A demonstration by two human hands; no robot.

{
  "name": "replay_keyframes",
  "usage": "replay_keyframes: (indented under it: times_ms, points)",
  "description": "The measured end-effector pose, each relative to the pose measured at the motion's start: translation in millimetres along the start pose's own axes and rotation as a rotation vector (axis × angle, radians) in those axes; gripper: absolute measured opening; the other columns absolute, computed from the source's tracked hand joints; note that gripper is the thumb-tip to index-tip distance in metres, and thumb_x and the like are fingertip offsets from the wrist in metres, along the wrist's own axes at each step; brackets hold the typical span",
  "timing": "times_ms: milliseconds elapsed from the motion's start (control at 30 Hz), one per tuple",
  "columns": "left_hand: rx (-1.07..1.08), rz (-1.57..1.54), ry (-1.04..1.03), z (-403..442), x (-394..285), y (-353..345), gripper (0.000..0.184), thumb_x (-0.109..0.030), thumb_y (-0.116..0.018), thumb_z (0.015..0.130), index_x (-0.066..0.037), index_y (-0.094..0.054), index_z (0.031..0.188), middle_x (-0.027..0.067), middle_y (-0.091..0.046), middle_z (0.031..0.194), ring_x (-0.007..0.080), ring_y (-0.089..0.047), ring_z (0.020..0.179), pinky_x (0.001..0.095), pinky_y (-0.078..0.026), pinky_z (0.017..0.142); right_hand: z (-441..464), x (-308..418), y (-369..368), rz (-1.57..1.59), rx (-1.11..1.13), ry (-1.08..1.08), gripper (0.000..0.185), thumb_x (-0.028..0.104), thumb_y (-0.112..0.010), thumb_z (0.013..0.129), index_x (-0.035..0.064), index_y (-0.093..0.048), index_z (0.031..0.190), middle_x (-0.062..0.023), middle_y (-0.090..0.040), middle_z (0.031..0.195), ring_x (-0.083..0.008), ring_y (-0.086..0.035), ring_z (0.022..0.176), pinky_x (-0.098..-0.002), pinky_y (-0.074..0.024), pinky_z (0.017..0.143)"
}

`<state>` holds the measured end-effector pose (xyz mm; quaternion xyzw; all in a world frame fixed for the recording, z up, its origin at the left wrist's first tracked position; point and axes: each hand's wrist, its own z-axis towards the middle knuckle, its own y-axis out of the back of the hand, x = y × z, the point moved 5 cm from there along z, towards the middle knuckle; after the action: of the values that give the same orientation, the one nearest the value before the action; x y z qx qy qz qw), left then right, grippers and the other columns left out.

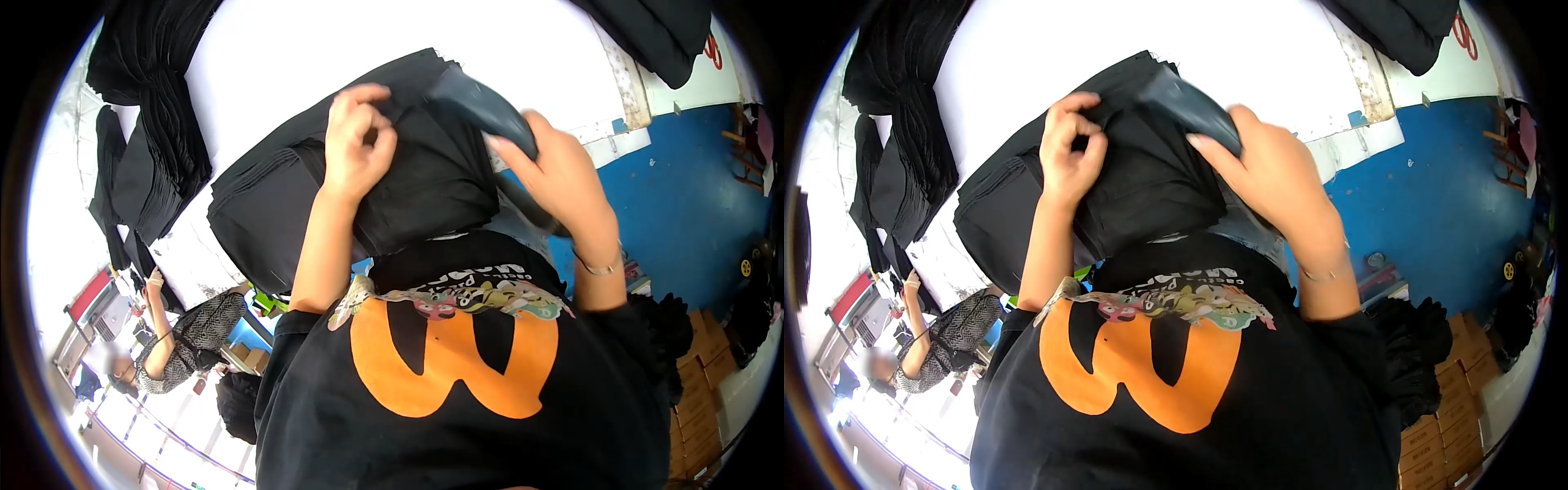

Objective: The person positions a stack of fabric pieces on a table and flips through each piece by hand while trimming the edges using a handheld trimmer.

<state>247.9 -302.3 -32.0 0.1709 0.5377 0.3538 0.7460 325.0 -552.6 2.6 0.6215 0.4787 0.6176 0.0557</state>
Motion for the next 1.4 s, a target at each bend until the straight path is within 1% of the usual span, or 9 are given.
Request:
replay_keyframes:
  times_ms: [133,233,333,367,500,667,900,933,1400]
  points:
    - [0.579,-0.405,0.637,-23.8,15.9,-3.9,0.011,0.0,-0.07,0.089,-0.002,-0.062,0.082,0.0027,-0.064,0.08,0.0078,-0.055,0.068,0.0244,-0.047,0.067,-11.2,-3.2,0.9,-0.14,0.146,-0.101,0.054,0.05,-0.066,0.097,-0.0041,-0.063,0.099,-0.0243,-0.066,0.072,-0.0424,-0.067,0.068,-0.0459,-0.0528,0.064]
    - [0.019,-0.008,0.338,11.7,6.4,-12.9,0.019,-0.014,-0.08,0.09,0.0,-0.068,0.091,0.003,-0.062,0.085,0.0107,-0.052,0.066,0.0271,-0.048,0.064,31.2,6.5,-14.3,-0.036,-0.069,0.044,0.048,0.044,-0.066,0.099,-0.0037,-0.064,0.1,-0.0197,-0.061,0.068,-0.0302,-0.061,0.056,-0.0395,-0.0492,0.059]
    - [0.036,0.193,0.186,11.6,6.6,-32.6,0.025,-0.013,-0.084,0.084,-0.006,-0.076,0.107,0.0073,-0.06,0.103,0.0151,-0.054,0.07,0.0284,-0.049,0.065,22.4,3.8,-6.8,0.025,0.051,-0.068,0.047,0.043,-0.066,0.099,-0.0037,-0.064,0.099,-0.0151,-0.059,0.067,-0.0223,-0.059,0.058,-0.0356,-0.048,0.058]
    - [0.025,0.12,0.262,7.6,8.3,-35.1,0.02,-0.007,-0.083,0.084,-0.006,-0.075,0.102,0.005,-0.059,0.1,0.0113,-0.051,0.068,0.0258,-0.047,0.063,10.4,-3.6,-1.9,0.062,0.077,-0.064,0.052,0.047,-0.066,0.098,-0.005,-0.064,0.093,-0.0221,-0.063,0.07,-0.0376,-0.064,0.064,-0.0419,-0.05,0.062]
    - [-0.095,-0.098,0.418,-4.8,16.8,-35.1,0.017,0.007,-0.079,0.082,-0.005,-0.071,0.09,-0.0013,-0.055,0.096,0.005,-0.043,0.066,0.021,-0.042,0.061,0.7,-11.8,8.4,0.01,0.164,-0.099,0.051,0.047,-0.066,0.098,-0.0039,-0.065,0.096,-0.0174,-0.061,0.068,-0.0304,-0.06,0.061,-0.0389,-0.0491,0.062]
    - [-0.037,-0.175,0.485,-8.7,32.5,-33.4,0.012,0.004,-0.073,0.082,-0.006,-0.068,0.087,0.0026,-0.056,0.093,0.0129,-0.051,0.063,0.0277,-0.046,0.063,29.9,-13.6,-6.5,0.244,0.053,-0.103,0.049,0.047,-0.067,0.098,-0.0018,-0.064,0.092,-0.0153,-0.058,0.071,-0.0244,-0.055,0.063,-0.037,-0.0487,0.064]
    - [0.155,-0.269,0.361,-4.1,32.4,-30.5,0.022,0.014,-0.055,0.075,-0.003,-0.069,0.076,0.0046,-0.053,0.087,0.0195,-0.057,0.092,0.0292,-0.049,0.079,9.8,-28.2,7.5,0.095,0.193,0.042,0.045,0.044,-0.069,0.096,-0.0009,-0.067,0.098,-0.0149,-0.063,0.07,-0.0247,-0.061,0.063,-0.0365,-0.0499,0.064]
    - [0.213,-0.285,0.373,-2.1,36.4,-30.4,0.023,0.015,-0.056,0.084,-0.003,-0.069,0.079,0.0021,-0.055,0.098,0.0102,-0.056,0.081,0.0236,-0.05,0.068,15.1,-17.7,5.4,0.098,0.194,0.043,0.045,0.044,-0.069,0.096,-0.0009,-0.067,0.098,-0.0149,-0.063,0.07,-0.0247,-0.061,0.063,-0.0365,-0.0499,0.064]
    - [0.244,-0.508,0.506,-3.3,44.2,-23.7,0.017,0.014,-0.059,0.086,0.0,-0.064,0.079,0.0022,-0.062,0.099,0.0093,-0.061,0.076,0.0246,-0.054,0.068,-5.8,6.3,-21.0,-0.202,0.209,0.207,0.043,0.046,-0.071,0.093,0.0047,-0.065,0.105,-0.018,-0.064,0.071,-0.0384,-0.065,0.068,-0.0434,-0.049,0.061]
